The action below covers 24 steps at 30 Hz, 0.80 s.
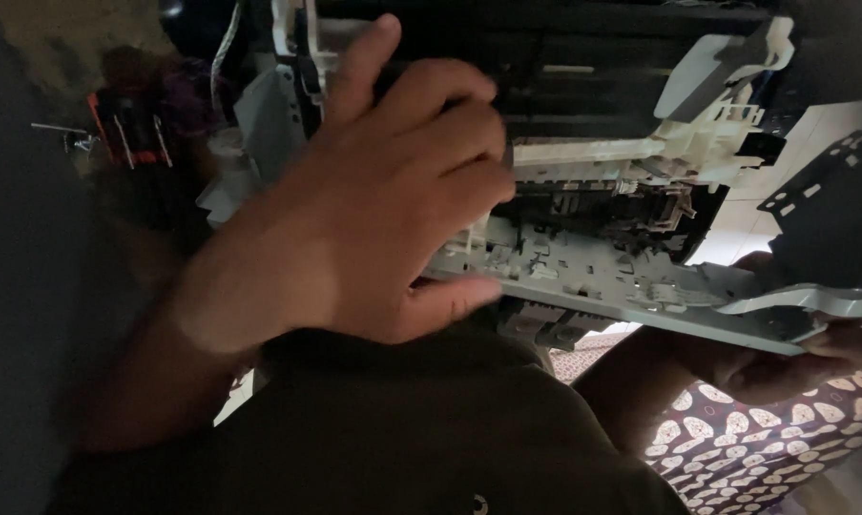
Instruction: Disassembling a printer by removing the top scanner assembly and unscrewing internal components using a screwdriver.
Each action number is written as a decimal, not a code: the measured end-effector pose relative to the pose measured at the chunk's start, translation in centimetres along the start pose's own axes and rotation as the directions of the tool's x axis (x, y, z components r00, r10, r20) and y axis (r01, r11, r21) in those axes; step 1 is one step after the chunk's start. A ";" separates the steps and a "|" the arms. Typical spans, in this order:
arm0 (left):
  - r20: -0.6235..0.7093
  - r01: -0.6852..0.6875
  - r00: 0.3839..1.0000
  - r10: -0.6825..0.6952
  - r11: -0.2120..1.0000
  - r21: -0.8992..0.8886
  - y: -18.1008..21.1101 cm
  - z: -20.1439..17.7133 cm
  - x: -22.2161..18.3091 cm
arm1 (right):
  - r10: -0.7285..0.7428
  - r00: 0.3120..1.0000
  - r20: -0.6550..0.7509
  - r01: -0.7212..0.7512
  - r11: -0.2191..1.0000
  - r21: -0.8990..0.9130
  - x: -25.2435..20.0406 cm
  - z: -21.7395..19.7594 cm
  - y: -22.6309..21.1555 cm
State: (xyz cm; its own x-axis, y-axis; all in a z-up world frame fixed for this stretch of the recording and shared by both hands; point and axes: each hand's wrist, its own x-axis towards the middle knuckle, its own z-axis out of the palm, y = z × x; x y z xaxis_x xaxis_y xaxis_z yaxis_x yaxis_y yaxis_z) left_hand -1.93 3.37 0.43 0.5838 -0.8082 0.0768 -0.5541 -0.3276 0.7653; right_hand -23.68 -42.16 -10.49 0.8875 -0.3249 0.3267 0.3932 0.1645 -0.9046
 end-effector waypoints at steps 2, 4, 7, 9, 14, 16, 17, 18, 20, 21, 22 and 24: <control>0.029 0.042 0.999 -0.045 0.994 0.096 -0.5 1.0 0.3 | -0.294 0.947 0.127 0.315 0.926 -0.208 0.2 1.7 0.7; 0.056 0.081 0.994 -0.094 0.977 0.196 -0.6 1.5 0.7 | -0.517 0.800 0.305 0.599 0.717 -0.357 0.2 2.8 1.5; 0.059 0.096 0.992 -0.110 0.976 0.196 -0.3 1.5 1.6 | -0.505 0.818 0.275 0.575 0.730 -0.368 0.6 3.6 2.1; 0.091 0.079 0.990 -0.104 0.966 0.245 -0.2 1.4 1.8 | -0.493 0.830 0.260 0.557 0.741 -0.374 0.4 3.6 1.9; 0.127 0.081 0.983 -0.129 0.940 0.331 0.0 1.7 2.1 | -0.470 0.854 0.224 0.521 0.770 -0.368 0.8 4.7 2.8; 0.135 0.086 0.981 -0.136 0.942 0.323 0.1 1.7 2.0 | -0.459 0.863 0.212 0.506 0.782 -0.365 0.9 5.2 3.1; 0.127 0.081 0.984 -0.127 0.945 0.315 0.1 1.9 1.9 | -0.453 0.867 0.207 0.498 0.788 -0.362 0.9 5.4 3.3; 0.118 0.075 0.986 -0.117 0.948 0.310 0.1 2.0 1.7 | -0.450 0.870 0.202 0.494 0.792 -0.359 1.0 5.6 3.6; 0.110 0.057 0.989 -0.101 0.936 0.347 -0.1 1.7 2.0 | -0.443 0.876 0.192 0.482 0.802 -0.353 1.0 5.9 4.4; 0.104 0.037 0.991 -0.082 0.924 0.382 -0.1 1.6 2.2 | -0.438 0.879 0.186 0.476 0.807 -0.350 1.1 6.0 4.8; 0.103 0.039 0.991 -0.084 0.924 0.382 -0.1 1.5 2.3 | -0.433 0.883 0.182 0.470 0.811 -0.348 0.9 5.5 5.6; 0.095 0.038 0.993 -0.074 0.942 0.334 0.0 1.5 2.5 | -0.427 0.887 0.175 0.461 0.817 -0.347 0.7 4.6 7.3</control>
State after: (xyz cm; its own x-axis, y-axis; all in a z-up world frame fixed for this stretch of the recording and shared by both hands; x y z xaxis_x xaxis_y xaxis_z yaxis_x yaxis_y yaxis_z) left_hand -1.33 0.63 -0.37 0.5639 -0.8248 -0.0413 -0.6978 -0.5026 0.5103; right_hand -19.12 -36.87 -15.59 0.6618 -0.1952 0.7238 0.6472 -0.3387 -0.6830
